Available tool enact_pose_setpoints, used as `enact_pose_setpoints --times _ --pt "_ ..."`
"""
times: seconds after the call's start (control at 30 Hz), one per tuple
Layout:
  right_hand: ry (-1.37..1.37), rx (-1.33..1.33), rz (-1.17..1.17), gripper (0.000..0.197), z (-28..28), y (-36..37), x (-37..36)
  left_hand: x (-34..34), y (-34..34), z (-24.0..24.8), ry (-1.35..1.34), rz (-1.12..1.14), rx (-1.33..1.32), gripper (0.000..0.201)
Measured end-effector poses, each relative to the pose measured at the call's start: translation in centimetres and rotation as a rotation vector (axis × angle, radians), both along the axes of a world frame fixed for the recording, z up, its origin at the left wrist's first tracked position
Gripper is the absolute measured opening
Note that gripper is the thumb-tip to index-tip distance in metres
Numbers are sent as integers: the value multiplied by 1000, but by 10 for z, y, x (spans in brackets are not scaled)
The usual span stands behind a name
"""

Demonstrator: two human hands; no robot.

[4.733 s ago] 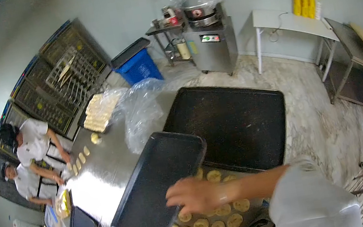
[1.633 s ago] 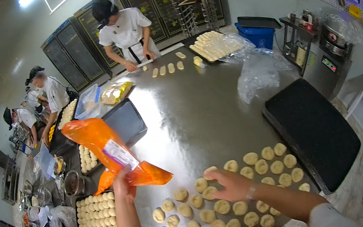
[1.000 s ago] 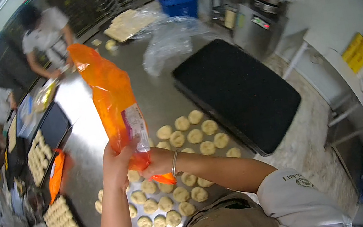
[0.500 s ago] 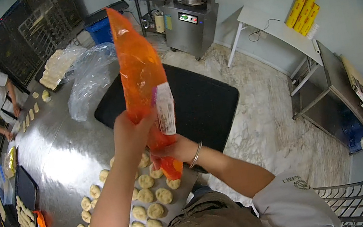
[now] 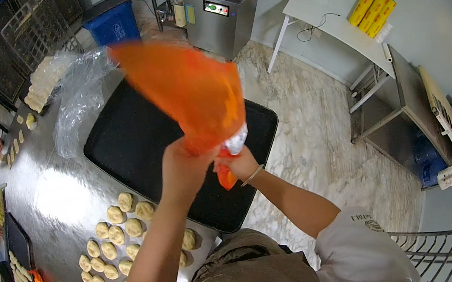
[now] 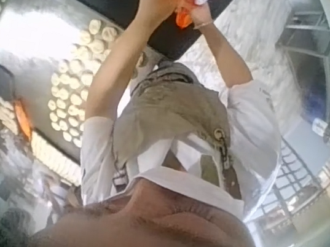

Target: Squeezing orange-colored filling from a piping bag onto pre-portioned pieces of dough.

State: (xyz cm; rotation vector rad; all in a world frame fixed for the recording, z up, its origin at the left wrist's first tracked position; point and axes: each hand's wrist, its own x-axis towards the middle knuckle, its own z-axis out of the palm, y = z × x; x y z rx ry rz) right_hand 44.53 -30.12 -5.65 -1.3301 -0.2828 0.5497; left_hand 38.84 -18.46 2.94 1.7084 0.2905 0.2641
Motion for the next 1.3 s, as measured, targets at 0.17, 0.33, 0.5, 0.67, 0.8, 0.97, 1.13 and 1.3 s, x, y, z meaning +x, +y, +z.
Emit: enact_pose_setpoints --times 0.17,0.33,0.5,0.67,0.8,0.97,1.13,1.3 --pt "6 19 -264 19 -46 -3 6 7 -10 -15 154 -21 128 22" --pt "103 5 -276 14 -57 9 0 8 -4 -37 194 11 134 22" --pt "104 -28 -243 8 -71 5 -4 5 -2 -49 260 25 180 21" --pt "87 19 -258 3 -68 12 -4 5 1 -51 115 81 265 24" --pt "73 -81 -222 4 -61 16 -2 4 5 -46 142 83 226 24" --pt "71 -117 -175 5 -67 19 0 1 6 -52 152 126 170 24" --pt "-19 -126 -84 4 -75 21 3 -5 11 -44 180 151 199 23" --pt "-669 -105 10 6 -75 31 -3 -20 21 -20 287 127 234 22"
